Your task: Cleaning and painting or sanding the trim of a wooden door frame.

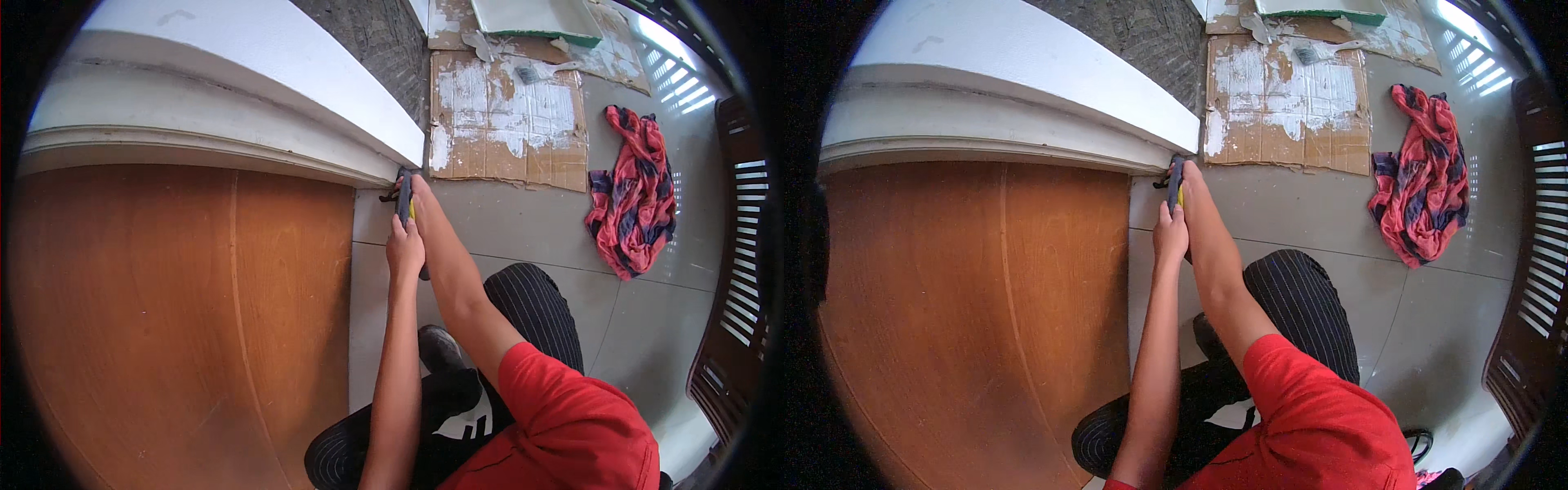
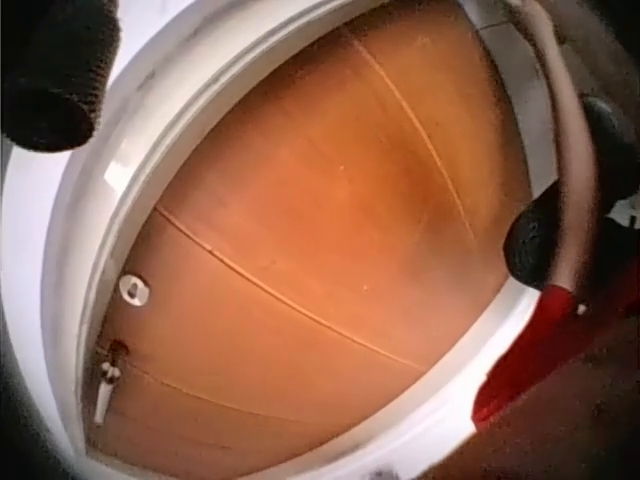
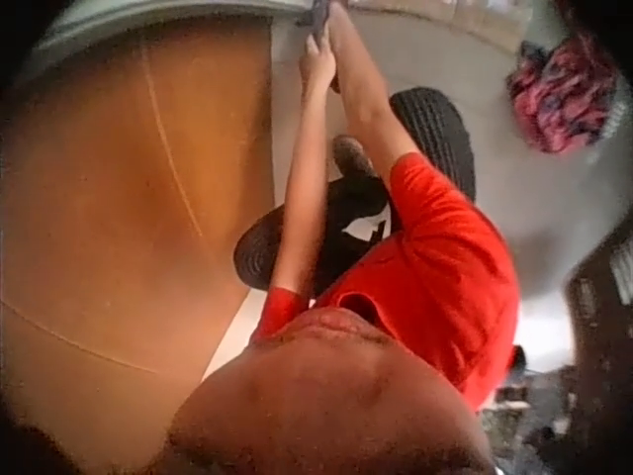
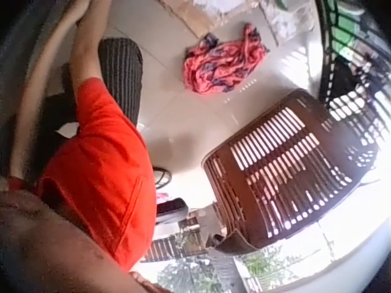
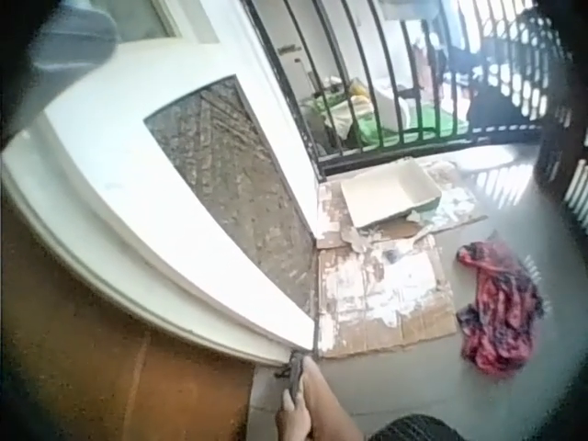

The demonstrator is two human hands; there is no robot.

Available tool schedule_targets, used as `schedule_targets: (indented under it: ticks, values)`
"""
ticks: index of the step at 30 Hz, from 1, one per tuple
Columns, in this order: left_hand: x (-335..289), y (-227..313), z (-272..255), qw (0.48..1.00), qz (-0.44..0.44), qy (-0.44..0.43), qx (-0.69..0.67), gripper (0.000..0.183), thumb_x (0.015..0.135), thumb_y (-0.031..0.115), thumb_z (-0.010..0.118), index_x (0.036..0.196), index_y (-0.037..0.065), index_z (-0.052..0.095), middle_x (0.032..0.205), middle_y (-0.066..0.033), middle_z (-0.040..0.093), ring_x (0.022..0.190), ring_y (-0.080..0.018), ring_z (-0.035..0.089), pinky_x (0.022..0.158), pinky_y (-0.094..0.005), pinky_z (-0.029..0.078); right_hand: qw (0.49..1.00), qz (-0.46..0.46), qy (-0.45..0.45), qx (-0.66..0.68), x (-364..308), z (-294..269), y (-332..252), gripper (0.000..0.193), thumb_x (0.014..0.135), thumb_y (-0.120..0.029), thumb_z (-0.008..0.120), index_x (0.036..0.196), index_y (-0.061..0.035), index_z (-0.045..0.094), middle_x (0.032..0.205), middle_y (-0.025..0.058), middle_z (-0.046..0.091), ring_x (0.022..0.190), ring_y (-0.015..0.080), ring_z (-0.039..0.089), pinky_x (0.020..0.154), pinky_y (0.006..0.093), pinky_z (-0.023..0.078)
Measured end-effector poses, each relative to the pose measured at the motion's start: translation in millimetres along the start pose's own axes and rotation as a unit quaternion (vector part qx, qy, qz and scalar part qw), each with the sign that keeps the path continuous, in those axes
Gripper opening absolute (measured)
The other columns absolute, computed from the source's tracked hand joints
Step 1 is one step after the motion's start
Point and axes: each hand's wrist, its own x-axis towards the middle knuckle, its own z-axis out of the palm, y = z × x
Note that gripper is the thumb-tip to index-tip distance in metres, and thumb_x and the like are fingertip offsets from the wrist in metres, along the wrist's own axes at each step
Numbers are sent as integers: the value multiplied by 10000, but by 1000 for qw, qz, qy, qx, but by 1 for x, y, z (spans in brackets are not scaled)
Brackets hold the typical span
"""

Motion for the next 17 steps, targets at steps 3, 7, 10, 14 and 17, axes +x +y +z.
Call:
schedule_targets:
  ticks: [3,7,10,14,17]
  values:
    - [-1,-2,-2,1000,-6,-27,13,515,901,353,371,1294,20,361,1174,-267,503,1087,-418,479,914,-444,371,994,-33,12,-101,-12,0,-1,168,822,-83,381,674,-74,459,572,60,495,485,169,467,465,287,435]
    - [-16,-23,-8,998,-65,-4,-19,518,898,354,368,1285,10,364,1155,-273,512,1070,-421,487,900,-448,375,990,66,-78,-98,-32,15,24,179,826,-101,407,670,-74,491,563,59,510,490,153,489,454,255,422]
    - [-17,-13,-3,997,-57,17,-39,510,901,354,361,1275,7,367,1144,-279,514,1058,-426,489,880,-450,384,994,-3,29,-106,-22,10,20,167,827,-106,425,683,-70,501,557,54,508,472,149,486,438,252,410]
    - [-8,-10,-5,999,-32,-19,3,506,899,377,364,1298,66,356,1138,-272,521,1055,-421,493,874,-436,391,985,-24,143,-99,-7,3,8,173,830,-139,432,709,-44,511,559,82,516,443,160,498,401,264,403]
    - [-15,-18,-11,998,-54,-14,3,512,895,389,373,1305,83,355,1140,-268,525,1057,-410,500,885,-433,385,993,21,-46,-105,-14,11,12,135,826,-138,449,761,-33,504,588,90,530,455,170,511,407,263,416]
